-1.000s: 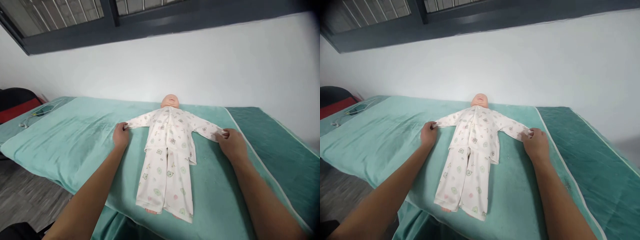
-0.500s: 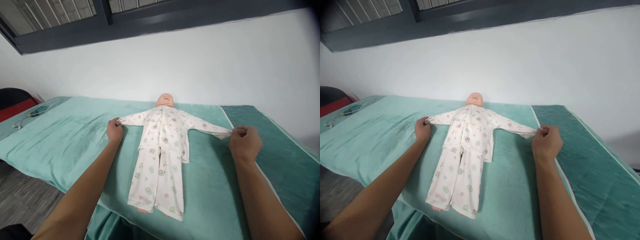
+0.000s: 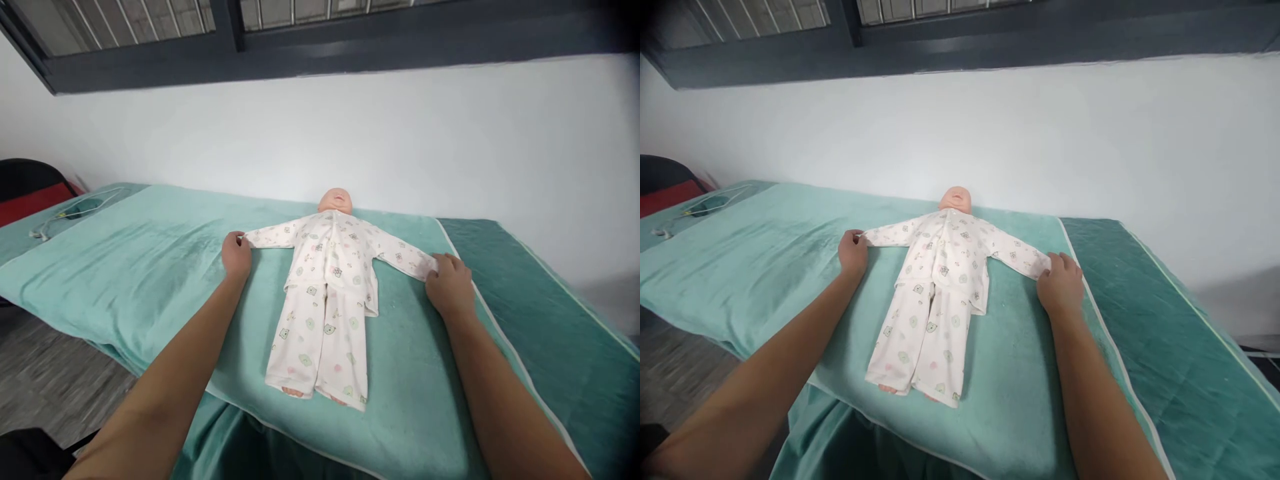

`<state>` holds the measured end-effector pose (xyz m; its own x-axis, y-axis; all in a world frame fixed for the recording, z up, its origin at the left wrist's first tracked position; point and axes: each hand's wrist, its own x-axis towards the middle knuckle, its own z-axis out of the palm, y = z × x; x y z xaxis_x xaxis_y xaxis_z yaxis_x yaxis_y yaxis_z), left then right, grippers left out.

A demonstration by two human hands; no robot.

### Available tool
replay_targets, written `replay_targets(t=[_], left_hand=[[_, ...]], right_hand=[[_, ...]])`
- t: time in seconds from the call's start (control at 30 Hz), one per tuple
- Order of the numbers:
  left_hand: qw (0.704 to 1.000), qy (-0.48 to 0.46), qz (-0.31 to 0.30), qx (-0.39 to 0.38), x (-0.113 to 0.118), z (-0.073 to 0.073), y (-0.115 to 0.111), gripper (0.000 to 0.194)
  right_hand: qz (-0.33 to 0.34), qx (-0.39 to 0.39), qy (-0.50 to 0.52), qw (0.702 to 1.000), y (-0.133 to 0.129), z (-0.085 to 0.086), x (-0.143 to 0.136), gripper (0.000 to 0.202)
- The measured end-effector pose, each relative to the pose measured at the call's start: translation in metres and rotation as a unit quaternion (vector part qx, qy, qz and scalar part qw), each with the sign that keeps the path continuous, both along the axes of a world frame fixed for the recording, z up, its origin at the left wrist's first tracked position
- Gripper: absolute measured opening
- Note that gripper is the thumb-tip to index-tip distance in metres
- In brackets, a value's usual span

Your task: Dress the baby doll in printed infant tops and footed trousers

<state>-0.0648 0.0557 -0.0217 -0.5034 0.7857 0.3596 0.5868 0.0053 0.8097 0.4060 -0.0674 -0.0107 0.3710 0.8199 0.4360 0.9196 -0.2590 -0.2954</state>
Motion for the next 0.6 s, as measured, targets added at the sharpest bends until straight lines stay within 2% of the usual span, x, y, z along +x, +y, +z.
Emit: replay_targets(t=[0.1, 0.17, 0.27, 0.33, 0.4, 0.47, 0.53, 0.6], left_hand=[[1.0, -0.016, 0.01, 0.016, 0.001, 0.004, -0.012, 0.025], [0.999, -0.031, 0.013, 0.03, 0.0, 0.008, -0.027, 0.026], [0.998, -0.046, 0.009, 0.051, -0.012, 0.013, -0.067, 0.026], [0.997, -0.041, 0.003, 0.062, -0.037, 0.01, -0.104, 0.025], [0.997, 0.005, 0.008, 0.071, -0.082, -0.001, -0.15, 0.027], [0.997, 0.062, 0.04, 0.028, -0.142, -0.019, -0.205, 0.029], [0.984, 0.143, 0.075, -0.08, -0.211, -0.039, -0.268, 0.029], [0.946, 0.186, 0.153, -0.215, -0.275, -0.054, -0.333, 0.033]], right_hand=[[-0.046, -0.004, 0.026, 0.999, -0.01, 0.002, -0.003, 0.052], [-0.054, 0.002, 0.032, 0.998, -0.022, 0.004, -0.008, 0.052], [-0.03, -0.001, -0.004, 1.0, -0.047, 0.005, -0.022, 0.05], [-0.006, -0.009, -0.04, 0.999, -0.07, 0.004, -0.034, 0.051], [0.012, -0.025, -0.057, 0.998, -0.095, 0.003, -0.046, 0.054], [0.028, -0.049, -0.056, 0.997, -0.119, 0.001, -0.055, 0.057], [0.049, -0.063, -0.059, 0.995, -0.138, 0.0, -0.061, 0.058], [0.068, -0.056, -0.066, 0.994, -0.149, -0.001, -0.064, 0.061]])
